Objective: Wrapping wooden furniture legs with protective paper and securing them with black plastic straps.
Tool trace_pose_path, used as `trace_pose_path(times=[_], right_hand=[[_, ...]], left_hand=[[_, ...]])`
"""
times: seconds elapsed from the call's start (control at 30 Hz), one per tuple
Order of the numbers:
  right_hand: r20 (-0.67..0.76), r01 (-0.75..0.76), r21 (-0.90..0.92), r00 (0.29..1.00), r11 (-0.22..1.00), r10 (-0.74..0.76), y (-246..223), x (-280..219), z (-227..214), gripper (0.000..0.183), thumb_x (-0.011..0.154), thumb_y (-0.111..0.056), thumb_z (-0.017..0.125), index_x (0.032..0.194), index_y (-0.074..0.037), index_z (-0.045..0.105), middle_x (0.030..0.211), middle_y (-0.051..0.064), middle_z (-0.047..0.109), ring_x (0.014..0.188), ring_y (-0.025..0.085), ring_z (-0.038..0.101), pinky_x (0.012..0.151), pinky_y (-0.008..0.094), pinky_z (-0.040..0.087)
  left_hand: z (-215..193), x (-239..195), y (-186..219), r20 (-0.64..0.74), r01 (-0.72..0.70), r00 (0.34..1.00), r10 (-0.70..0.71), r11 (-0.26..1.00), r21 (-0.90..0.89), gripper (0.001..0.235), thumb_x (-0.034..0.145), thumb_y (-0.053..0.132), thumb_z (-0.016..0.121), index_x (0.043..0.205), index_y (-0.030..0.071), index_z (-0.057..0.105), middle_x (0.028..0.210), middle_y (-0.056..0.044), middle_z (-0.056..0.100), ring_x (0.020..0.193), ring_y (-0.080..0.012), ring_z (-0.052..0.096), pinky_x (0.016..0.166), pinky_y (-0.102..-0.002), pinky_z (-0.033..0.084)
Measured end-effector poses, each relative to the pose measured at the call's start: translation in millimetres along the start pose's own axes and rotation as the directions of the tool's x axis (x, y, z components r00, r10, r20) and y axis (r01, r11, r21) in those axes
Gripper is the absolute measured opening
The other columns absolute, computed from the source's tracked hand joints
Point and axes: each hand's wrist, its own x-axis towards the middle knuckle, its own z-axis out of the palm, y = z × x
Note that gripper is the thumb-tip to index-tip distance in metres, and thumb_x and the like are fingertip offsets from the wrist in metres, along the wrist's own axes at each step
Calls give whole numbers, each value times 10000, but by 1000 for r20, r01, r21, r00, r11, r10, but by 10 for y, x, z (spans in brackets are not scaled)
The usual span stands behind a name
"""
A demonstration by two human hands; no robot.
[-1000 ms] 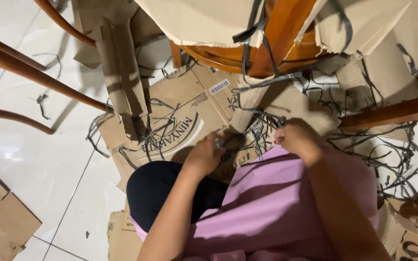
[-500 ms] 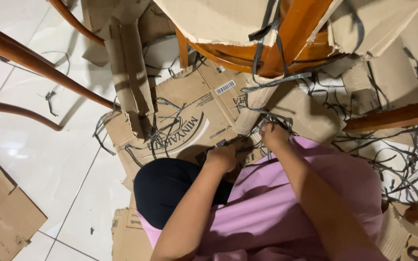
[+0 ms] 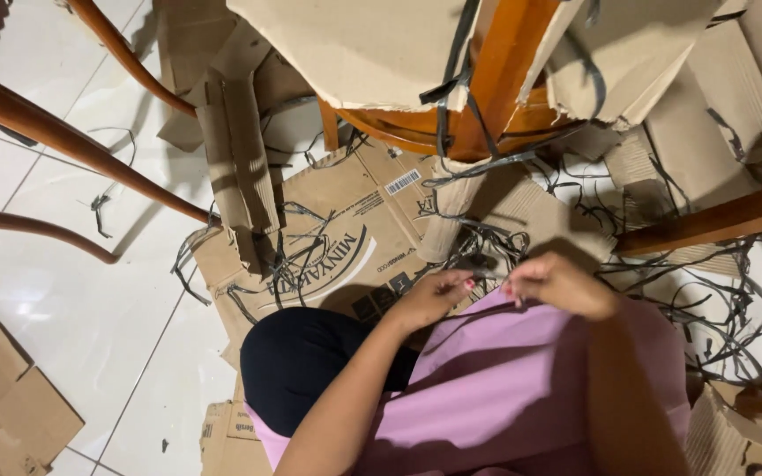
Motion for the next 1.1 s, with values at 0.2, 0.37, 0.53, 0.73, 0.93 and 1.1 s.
trace_pose_path(times=[0.2, 0.37, 0.53, 0.73, 0.93, 1.1], right_hand=[[236, -56, -88, 969, 995, 76, 350, 80, 80, 173, 867, -103, 725, 934, -122, 883, 811, 60, 871, 747, 143, 753, 736, 294, 588], [150, -89, -64, 984, 994, 98, 272, 35, 16, 347, 849, -96, 743, 1194, -67, 764, 1153, 184, 778, 1141, 314, 692, 968, 451, 541], [62, -82, 228, 996, 970, 69, 165, 158, 212, 396, 931, -42, 690, 1325, -6, 675, 1221, 246, 762, 1110, 320, 744, 877, 463, 634], [-322, -37, 16, 946, 999, 41, 668, 235, -58, 157, 881, -217, 783, 1006, -160, 859, 890, 126, 834, 919, 223, 762, 843, 390, 585], [-550, -512, -105, 744, 852, 379, 1309, 242, -233, 306, 889, -575, 762, 1176, -470, 765, 1132, -71, 787, 1120, 161, 711, 956, 346, 570], [-724, -320, -139, 679, 937, 124, 976, 372, -147, 182, 1020, -399, 704, 1080, -264, 811, 960, 71, 778, 965, 293, 735, 889, 411, 585]], left_hand=[[159, 320, -406, -82, 102, 980, -180, 815, -570, 374, 1089, 362, 514, 1259, 60, 654, 1217, -87, 716, 1166, -164, 655, 1030, -382, 528], [107, 323, -420, -133, 66, 980, -145, 877, -476, 362, 1096, 392, 483, 1269, 138, 676, 1213, -4, 736, 1191, -92, 637, 1063, -353, 477], [186, 390, -487, -220, 21, 966, -139, 884, -467, 336, 1073, 366, 564, 1251, 131, 727, 1088, -30, 756, 1069, -86, 663, 986, -319, 531], [66, 438, -571, -375, 44, 893, -249, 877, -479, 330, 1067, 361, 565, 1221, 154, 771, 1025, -8, 734, 991, -73, 609, 978, -301, 526], [-69, 437, -462, -609, -91, 757, -236, 886, -455, 234, 1044, 241, 598, 1185, 103, 724, 1039, -38, 681, 978, -135, 593, 916, -316, 553], [-237, 481, -343, -687, -156, 706, -171, 909, -386, 265, 1024, 145, 574, 1272, 71, 636, 1107, -67, 592, 1067, -196, 513, 940, -333, 448]])
